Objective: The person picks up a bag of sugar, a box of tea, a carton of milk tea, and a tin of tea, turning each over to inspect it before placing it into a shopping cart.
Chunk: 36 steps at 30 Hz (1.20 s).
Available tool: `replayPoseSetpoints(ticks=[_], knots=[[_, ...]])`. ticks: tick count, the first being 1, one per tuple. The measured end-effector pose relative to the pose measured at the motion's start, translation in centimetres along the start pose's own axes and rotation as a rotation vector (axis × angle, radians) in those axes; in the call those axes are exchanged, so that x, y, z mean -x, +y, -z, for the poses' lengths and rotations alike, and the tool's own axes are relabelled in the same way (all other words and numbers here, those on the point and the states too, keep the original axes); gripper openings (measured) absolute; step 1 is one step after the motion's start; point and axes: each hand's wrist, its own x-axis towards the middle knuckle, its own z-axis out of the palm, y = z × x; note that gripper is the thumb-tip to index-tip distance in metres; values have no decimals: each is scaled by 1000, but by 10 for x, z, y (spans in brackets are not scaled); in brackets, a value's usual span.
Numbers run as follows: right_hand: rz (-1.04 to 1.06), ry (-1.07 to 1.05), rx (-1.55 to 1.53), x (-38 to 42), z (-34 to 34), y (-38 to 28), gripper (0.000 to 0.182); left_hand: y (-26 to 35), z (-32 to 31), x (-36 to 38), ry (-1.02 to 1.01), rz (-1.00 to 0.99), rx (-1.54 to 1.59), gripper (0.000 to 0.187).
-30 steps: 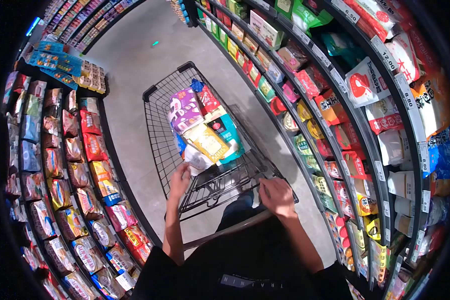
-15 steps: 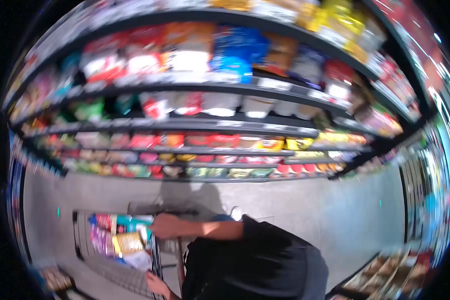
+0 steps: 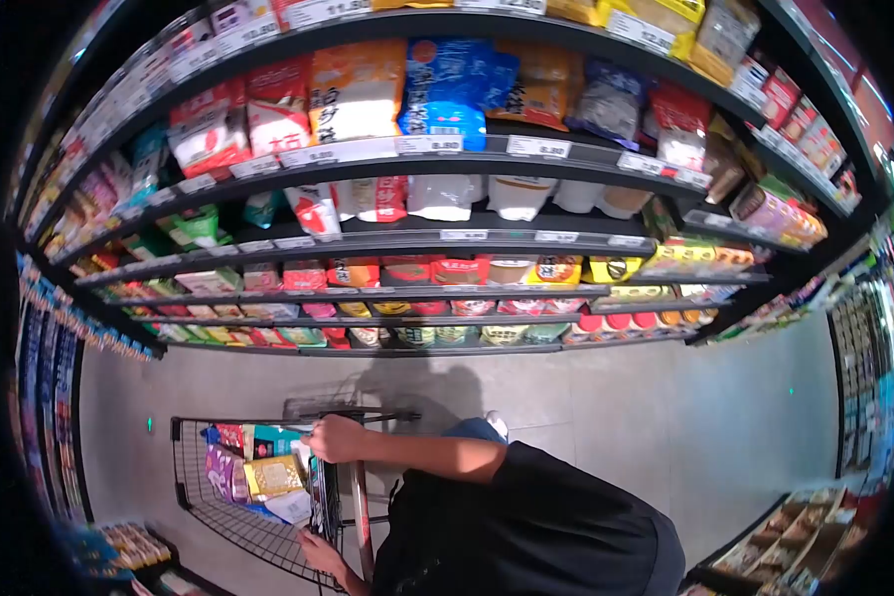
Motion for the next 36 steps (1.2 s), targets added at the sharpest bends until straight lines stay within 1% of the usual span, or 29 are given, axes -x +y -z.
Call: replayPoseSetpoints(ticks=[1,2,3,4,6,7,8,9,11,13,14,15,16,17,19,20,21,22,23,25,26,28,29,31,33,34,36], knots=[[4,-18,3,2,0,0,17,-1,2,4,43,-70,56,41],[38,59,23,5,2,-2,17,10,11,7,-11,3,5,39],[100,93,30,8,6,-2,16,18,17,11,19,-26,48,39],[152,182,61,12,7,-3,17,19,19,14,18,-5,11,39],[182,164,71,18,3,0,18,21,19,15,1,29,-7,40],[223,242,33,21,0,2,19,21,20,16,-19,39,13,39],[197,250,45,25,15,-6,20,21,20,20,-36,38,21,39],[209,244,60,28,23,-10,21,23,24,22,-7,79,19,39],[309,405,130,33,32,-15,19,29,27,33,-79,63,39,39],[556,377,251,42,32,-2,16,28,19,45,-5,92,44,39],[339,217,76,47,41,-13,14,29,18,53,-5,93,39,38],[259,123,20,50,55,-20,13,31,19,55,-1,80,33,38],[281,178,21,57,53,-19,12,35,20,59,9,85,26,37],[294,178,39,64,61,-24,10,38,22,69,13,84,16,37],[235,183,-56,87,63,-22,11,53,35,85,18,88,26,36],[196,168,-37,99,70,-24,10,58,34,93,27,122,16,36],[156,157,-13,112,79,-27,9,61,32,100,10,113,21,36],[105,97,33,127,80,-24,8,65,30,106,-5,103,29,35],[127,86,19,136,86,-22,8,71,29,113,7,129,27,35],[146,81,-13,159,100,-24,8,79,27,133,4,114,31,36],[145,114,-2,169,109,-26,5,85,28,143,2,131,22,36],[146,118,-40,185,120,-18,2,101,31,165,-89,176,34,38],[150,124,-52,195,124,-16,1,105,30,180,-98,176,25,38],[156,143,-45,213,139,-14,2,117,28,200,-36,109,13,36],[140,135,-21,234,148,-9,2,131,27,222,-31,124,39,36],[104,96,-23,246,154,-7,1,138,27,235,-50,133,45,36],[112,110,18,270,163,-2,2,149,27,259,-53,126,66,36]])
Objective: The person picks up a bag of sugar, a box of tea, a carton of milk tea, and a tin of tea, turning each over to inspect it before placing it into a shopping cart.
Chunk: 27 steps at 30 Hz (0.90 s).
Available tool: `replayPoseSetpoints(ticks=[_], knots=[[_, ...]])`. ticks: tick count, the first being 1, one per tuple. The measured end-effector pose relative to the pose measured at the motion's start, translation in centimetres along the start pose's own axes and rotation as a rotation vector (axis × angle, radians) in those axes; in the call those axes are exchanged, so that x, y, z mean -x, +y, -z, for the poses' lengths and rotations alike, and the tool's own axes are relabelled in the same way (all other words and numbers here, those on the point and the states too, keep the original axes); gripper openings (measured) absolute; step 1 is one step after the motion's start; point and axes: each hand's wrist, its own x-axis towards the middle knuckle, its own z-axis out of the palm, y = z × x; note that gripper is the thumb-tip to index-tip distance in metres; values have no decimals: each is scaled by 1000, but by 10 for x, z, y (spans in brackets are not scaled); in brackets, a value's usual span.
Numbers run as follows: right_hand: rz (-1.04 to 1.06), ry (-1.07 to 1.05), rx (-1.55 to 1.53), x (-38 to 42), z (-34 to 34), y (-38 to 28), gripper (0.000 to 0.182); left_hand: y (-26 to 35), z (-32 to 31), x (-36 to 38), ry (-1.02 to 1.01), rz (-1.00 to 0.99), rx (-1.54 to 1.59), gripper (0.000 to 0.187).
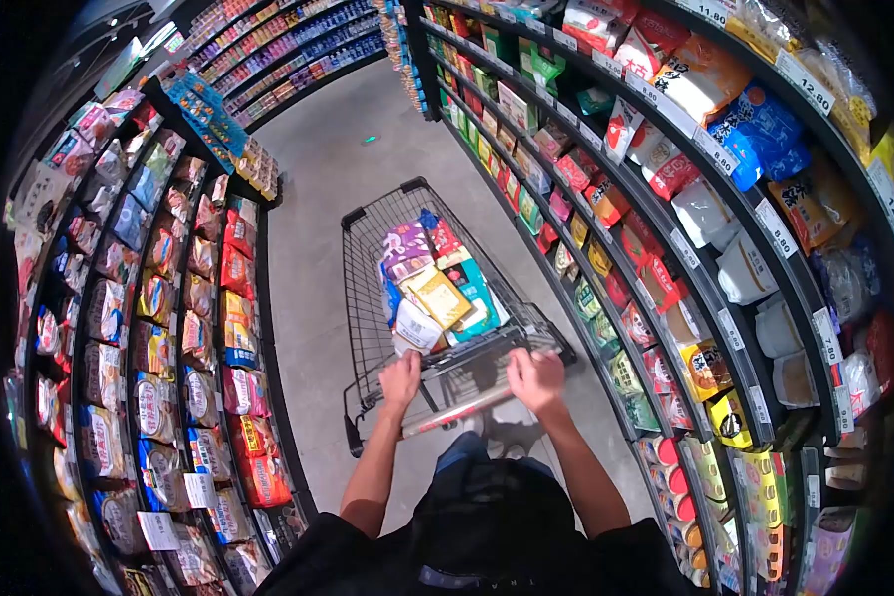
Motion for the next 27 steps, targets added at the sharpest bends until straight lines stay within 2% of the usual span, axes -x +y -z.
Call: replayPoseSetpoints(ticks=[5,7,11,13,14,15,17,19,20,21,22,24,25,27], knots=[[-29,-49,-21,53,44,0,7,19,-6,61,-103,31,-41,35],[1,100,-39,68,56,-10,6,18,-10,86,-59,-29,77,35],[-66,59,-22,102,86,-33,6,20,4,143,20,-179,272,29],[-73,72,-48,124,104,-27,6,31,11,181,121,-325,327,35],[-131,22,2,136,110,-33,4,27,23,204,14,-317,334,44],[-140,-40,61,143,120,-44,3,20,29,227,0,-365,336,44],[-61,114,97,161,130,-68,2,8,44,267,-17,-489,309,46],[-101,121,120,200,127,-50,3,10,34,296,-67,-524,331,45],[-56,150,140,216,125,-52,4,8,36,309,-110,-556,358,45],[-15,175,162,231,125,-58,6,10,38,317,-213,-552,403,43],[-97,145,137,242,131,-69,5,12,41,326,-322,-545,436,42],[-188,163,113,262,138,-86,6,15,49,347,-659,-314,677,37],[-196,202,118,273,139,-89,6,11,43,355,-699,-380,672,37],[-212,173,90,292,148,-93,7,0,29,370,-768,-292,797,31]])
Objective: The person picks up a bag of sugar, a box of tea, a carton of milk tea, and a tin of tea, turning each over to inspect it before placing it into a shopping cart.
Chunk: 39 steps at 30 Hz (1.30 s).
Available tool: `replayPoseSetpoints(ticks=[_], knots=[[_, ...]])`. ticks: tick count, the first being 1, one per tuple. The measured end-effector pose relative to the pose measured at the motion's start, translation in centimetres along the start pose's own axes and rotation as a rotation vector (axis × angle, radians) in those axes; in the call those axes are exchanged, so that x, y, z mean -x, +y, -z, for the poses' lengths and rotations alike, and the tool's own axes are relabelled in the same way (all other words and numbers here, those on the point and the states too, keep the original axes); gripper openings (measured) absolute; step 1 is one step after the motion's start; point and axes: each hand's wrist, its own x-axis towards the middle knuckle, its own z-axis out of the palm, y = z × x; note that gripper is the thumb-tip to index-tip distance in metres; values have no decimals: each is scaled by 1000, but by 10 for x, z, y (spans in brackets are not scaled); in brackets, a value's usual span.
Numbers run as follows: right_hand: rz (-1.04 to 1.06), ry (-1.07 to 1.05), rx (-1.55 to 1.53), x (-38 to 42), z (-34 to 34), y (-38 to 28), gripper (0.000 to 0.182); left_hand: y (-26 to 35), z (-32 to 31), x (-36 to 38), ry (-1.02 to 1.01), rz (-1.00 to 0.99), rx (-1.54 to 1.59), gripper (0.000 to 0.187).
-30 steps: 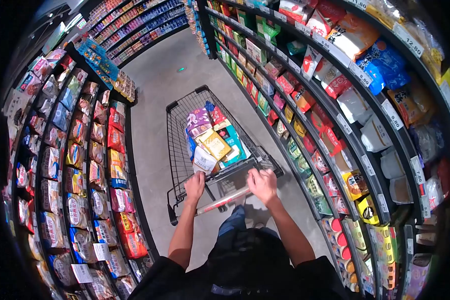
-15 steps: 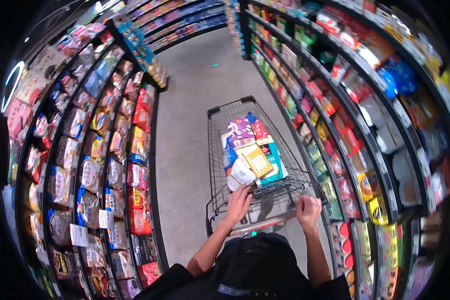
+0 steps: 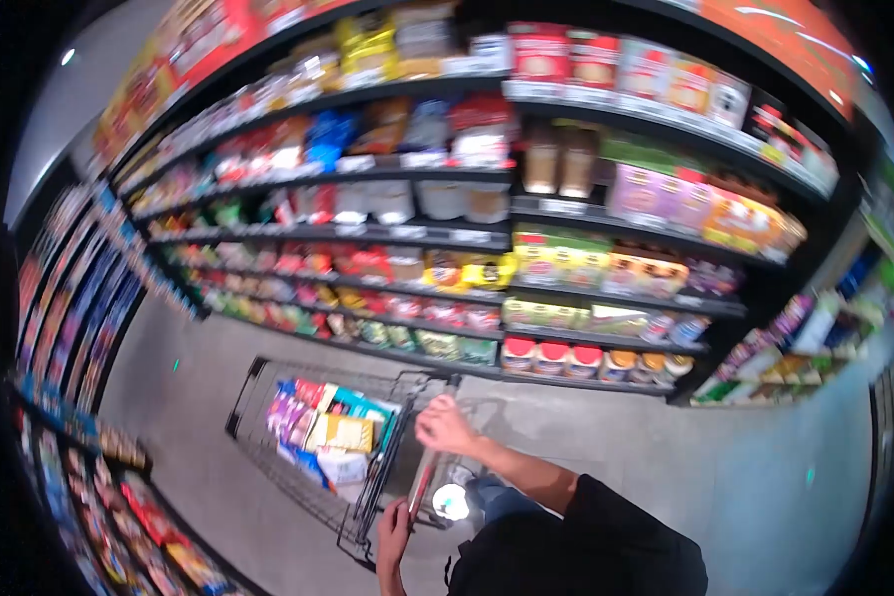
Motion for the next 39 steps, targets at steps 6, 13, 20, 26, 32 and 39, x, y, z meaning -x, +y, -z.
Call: replayPoseSetpoints(ticks=[6,13,20,26,32,39], knots=[[-41,36,41,48,44,-12,13,10,-40,50,-128,19,56,38],[-43,90,0,102,81,-8,15,3,-92,60,-157,151,-252,40],[107,106,-35,126,92,3,20,41,-155,23,-96,-408,-458,54],[108,-154,-180,126,111,20,23,57,-157,21,-203,134,-218,38],[129,-144,-69,135,129,34,23,33,-181,10,-138,214,-96,22],[215,-21,-226,143,171,63,14,62,-229,20,-208,266,-3,27]])
